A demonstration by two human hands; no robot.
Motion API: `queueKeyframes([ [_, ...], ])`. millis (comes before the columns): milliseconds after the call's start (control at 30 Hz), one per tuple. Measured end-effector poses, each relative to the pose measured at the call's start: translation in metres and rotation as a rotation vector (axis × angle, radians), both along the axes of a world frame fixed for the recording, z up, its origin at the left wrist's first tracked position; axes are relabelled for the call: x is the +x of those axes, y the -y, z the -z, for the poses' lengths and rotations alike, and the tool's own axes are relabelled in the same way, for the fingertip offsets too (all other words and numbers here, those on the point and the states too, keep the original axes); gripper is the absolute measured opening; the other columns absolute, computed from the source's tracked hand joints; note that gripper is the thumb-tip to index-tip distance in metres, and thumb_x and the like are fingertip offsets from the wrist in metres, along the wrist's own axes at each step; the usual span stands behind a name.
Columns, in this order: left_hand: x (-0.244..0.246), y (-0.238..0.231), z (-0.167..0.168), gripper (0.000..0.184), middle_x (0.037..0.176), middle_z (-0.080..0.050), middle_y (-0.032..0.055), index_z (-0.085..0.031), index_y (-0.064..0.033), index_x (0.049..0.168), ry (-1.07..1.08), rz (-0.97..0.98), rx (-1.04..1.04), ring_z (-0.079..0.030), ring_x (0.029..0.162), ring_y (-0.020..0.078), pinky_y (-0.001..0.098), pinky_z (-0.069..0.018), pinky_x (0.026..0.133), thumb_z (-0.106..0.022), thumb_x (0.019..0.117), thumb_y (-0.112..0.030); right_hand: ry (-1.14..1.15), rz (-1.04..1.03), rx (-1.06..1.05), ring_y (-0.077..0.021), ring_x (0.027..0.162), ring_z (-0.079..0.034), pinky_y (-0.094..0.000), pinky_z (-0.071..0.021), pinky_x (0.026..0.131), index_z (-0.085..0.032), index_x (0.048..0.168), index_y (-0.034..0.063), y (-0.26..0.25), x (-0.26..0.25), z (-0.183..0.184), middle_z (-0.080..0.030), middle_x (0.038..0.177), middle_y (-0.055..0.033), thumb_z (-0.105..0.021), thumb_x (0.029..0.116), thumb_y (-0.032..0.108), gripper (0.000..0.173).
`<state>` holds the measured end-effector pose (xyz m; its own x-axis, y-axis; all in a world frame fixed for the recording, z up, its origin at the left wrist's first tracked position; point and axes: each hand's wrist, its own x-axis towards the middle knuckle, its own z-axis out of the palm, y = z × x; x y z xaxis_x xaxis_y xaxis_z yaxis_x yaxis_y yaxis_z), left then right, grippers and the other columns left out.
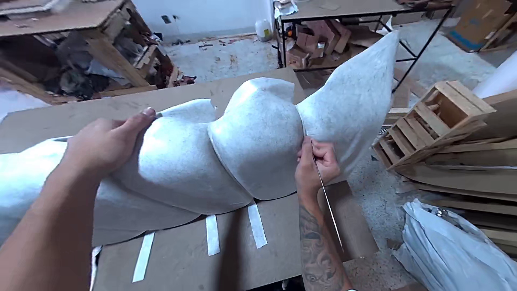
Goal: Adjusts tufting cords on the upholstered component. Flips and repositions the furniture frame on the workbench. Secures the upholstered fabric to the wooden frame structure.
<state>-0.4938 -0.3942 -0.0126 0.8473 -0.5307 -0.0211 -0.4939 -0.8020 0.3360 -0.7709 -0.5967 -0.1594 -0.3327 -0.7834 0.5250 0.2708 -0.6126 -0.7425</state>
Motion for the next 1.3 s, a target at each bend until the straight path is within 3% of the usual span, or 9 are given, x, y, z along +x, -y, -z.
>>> queueKeyframes([
  [133,0.002,0.001,0.002,0.110,0.094,-0.065,0.0331,-0.068,0.0003,0.096,0.003,-0.012,-0.009,-0.064,0.094,0.0538,0.0826,-0.0412,0.077,-0.021,0.0801,-0.098,0.106,-0.112,0.126,-0.0230,0.053,-0.066,-0.0366,-0.0606,0.047,-0.060,0.071,0.0021,-0.021,-0.016,0.035,-0.066,0.069,-0.0109,-0.075,0.0886,0.000,0.023],
  [233,-0.004,-0.001,-0.003,0.112,0.103,-0.067,0.0331,-0.071,-0.0010,0.103,0.011,-0.025,0.021,-0.063,0.105,0.0545,0.0836,-0.0405,0.084,-0.018,0.0811,-0.097,0.052,-0.209,0.160,-0.0159,0.057,-0.068,-0.0297,-0.0607,0.051,-0.061,0.079,0.0062,-0.027,-0.031,0.007,-0.069,0.073,-0.0049,-0.072,0.0930,0.005,0.018],
  [367,-0.004,-0.004,0.003,0.109,0.101,-0.068,0.0306,-0.071,-0.0049,0.103,0.014,-0.030,-0.012,-0.064,0.103,0.0521,0.0828,-0.0418,0.083,-0.021,0.0793,-0.099,0.094,-0.055,0.061,-0.0212,0.056,-0.070,-0.0359,-0.0628,0.047,-0.063,0.075,0.0015,-0.002,0.001,-0.024,-0.070,0.073,-0.0104,-0.077,0.0861,-0.001,0.018],
  [467,0.003,0.003,0.003,0.105,0.098,-0.069,0.0269,-0.071,-0.0064,0.100,0.016,-0.033,-0.050,-0.066,0.099,0.0479,0.0802,-0.0435,0.080,-0.024,0.0797,-0.098,0.084,0.006,0.080,-0.0203,0.057,-0.068,-0.0349,-0.0605,0.047,-0.061,0.072,0.0039,-0.002,0.007,-0.002,-0.067,0.072,-0.0088,-0.077,0.0870,0.000,0.022],
  [700,0.015,0.025,0.003,0.095,0.100,-0.070,0.0201,-0.070,-0.0093,0.109,-0.097,-0.030,-0.133,-0.068,0.095,0.0370,0.0723,-0.0486,0.080,-0.033,0.0837,-0.093,0.235,-0.201,0.277,-0.0193,0.051,-0.062,-0.0320,-0.0550,0.045,-0.062,0.080,0.0017,-0.017,-0.004,0.093,-0.065,0.065,-0.0099,-0.075,0.0914,0.003,0.018],
  [833,0.039,0.038,0.004,0.097,0.113,-0.070,0.0208,-0.071,-0.0116,0.117,-0.158,-0.043,-0.130,-0.068,0.108,0.0388,0.0742,-0.0477,0.089,-0.035,0.0822,-0.094,0.209,-0.334,0.399,-0.0125,0.059,-0.062,-0.0250,-0.0546,0.052,-0.065,0.082,0.0100,-0.024,-0.023,0.083,-0.068,0.076,-0.0035,-0.074,0.0941,0.011,0.015],
  [967,0.046,0.057,0.008,0.094,0.112,-0.071,0.0168,-0.071,-0.0117,0.117,-0.184,-0.053,-0.146,-0.069,0.104,0.0332,0.0691,-0.0509,0.088,-0.037,0.0830,-0.093,0.182,-0.200,0.188,-0.0214,0.064,-0.069,-0.0359,-0.0617,0.055,-0.064,0.077,0.0008,0.008,0.005,0.030,-0.073,0.087,-0.0132,-0.077,0.0883,0.003,0.017],
  [1067,0.041,0.065,0.007,0.082,0.112,-0.071,0.0074,-0.069,-0.0160,0.120,-0.214,-0.044,-0.194,-0.069,0.102,0.0210,0.0572,-0.0548,0.088,-0.040,0.0889,-0.086,0.156,-0.067,0.108,-0.0213,0.062,-0.072,-0.0349,-0.0635,0.053,-0.066,0.078,-0.0003,0.031,0.043,0.009,-0.075,0.090,-0.0151,-0.079,0.0864,0.000,0.015],
  [1300,0.061,0.073,0.018,0.071,0.116,-0.071,-0.0006,-0.067,-0.0255,0.127,-0.162,-0.032,-0.248,-0.069,0.105,0.0134,0.0503,-0.0564,0.091,-0.048,0.0891,-0.082,0.173,0.035,0.220,-0.0195,0.055,-0.066,-0.0332,-0.0581,0.046,-0.063,0.077,0.0019,0.019,0.045,0.086,-0.070,0.076,-0.0113,-0.078,0.0871,0.000,0.019],
])
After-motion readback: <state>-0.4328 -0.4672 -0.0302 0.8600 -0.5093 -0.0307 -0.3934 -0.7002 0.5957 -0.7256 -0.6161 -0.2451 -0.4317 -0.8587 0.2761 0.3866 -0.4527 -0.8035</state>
